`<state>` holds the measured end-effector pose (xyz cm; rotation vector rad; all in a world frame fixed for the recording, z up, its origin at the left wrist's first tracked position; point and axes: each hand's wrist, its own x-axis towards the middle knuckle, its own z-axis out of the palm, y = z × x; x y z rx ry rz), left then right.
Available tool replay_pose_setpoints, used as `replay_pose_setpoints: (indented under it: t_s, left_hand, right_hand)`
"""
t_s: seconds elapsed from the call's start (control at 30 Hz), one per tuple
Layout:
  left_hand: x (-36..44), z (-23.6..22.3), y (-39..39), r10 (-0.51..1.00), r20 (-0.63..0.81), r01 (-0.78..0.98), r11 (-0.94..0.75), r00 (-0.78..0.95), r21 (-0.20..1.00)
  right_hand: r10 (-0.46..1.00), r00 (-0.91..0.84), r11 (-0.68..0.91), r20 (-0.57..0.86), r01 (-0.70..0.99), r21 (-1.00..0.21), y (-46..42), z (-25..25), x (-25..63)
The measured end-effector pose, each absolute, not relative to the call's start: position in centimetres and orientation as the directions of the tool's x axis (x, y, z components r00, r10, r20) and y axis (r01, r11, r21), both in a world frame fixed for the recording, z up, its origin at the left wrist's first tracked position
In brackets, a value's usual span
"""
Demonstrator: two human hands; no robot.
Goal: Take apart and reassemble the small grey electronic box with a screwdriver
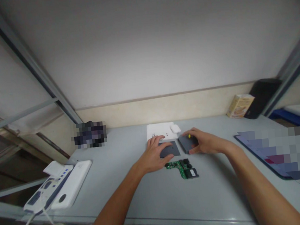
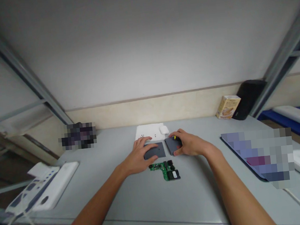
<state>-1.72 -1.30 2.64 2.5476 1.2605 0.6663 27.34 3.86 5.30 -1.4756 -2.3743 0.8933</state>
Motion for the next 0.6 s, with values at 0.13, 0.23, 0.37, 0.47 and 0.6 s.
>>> replay_pose_setpoints:
  t_s: [0.13,0.23,0.37,0.47,0.6]
  left_hand:
    - [-2.23,2.71,-0.99,0.788,0.317,0.706,-0.614,0.527,0.352]
    - [-2.39,2.86,-0.96,0.779,0.320,0.697,-0.626,0.540,0.349]
    - [-2.03,3.02,-1.26,0.778,0.299,0.689,-0.628,0.552,0.362]
    - [-1.63,2.85,-1.42,0.773,0.273,0.672,-0.634,0.573,0.383]
    - [-1.45,2.47,-1.38,0.777,0.272,0.667,-0.627,0.567,0.402]
  right_hand:
    - [0.863,-0.483,0.309,-0.150,0.737,-0.602,3.88,5.20,27.50]
    - [0.856,-0.491,0.306,-0.163,0.735,-0.605,3.95,5.11,27.68]
    - [0.856,-0.490,0.309,-0.167,0.742,-0.595,3.83,5.23,27.68]
    - [0.857,-0.486,0.310,-0.172,0.752,-0.581,3.63,5.53,27.49]
    - [0.861,-0.479,0.310,-0.172,0.761,-0.570,3.51,5.79,27.32]
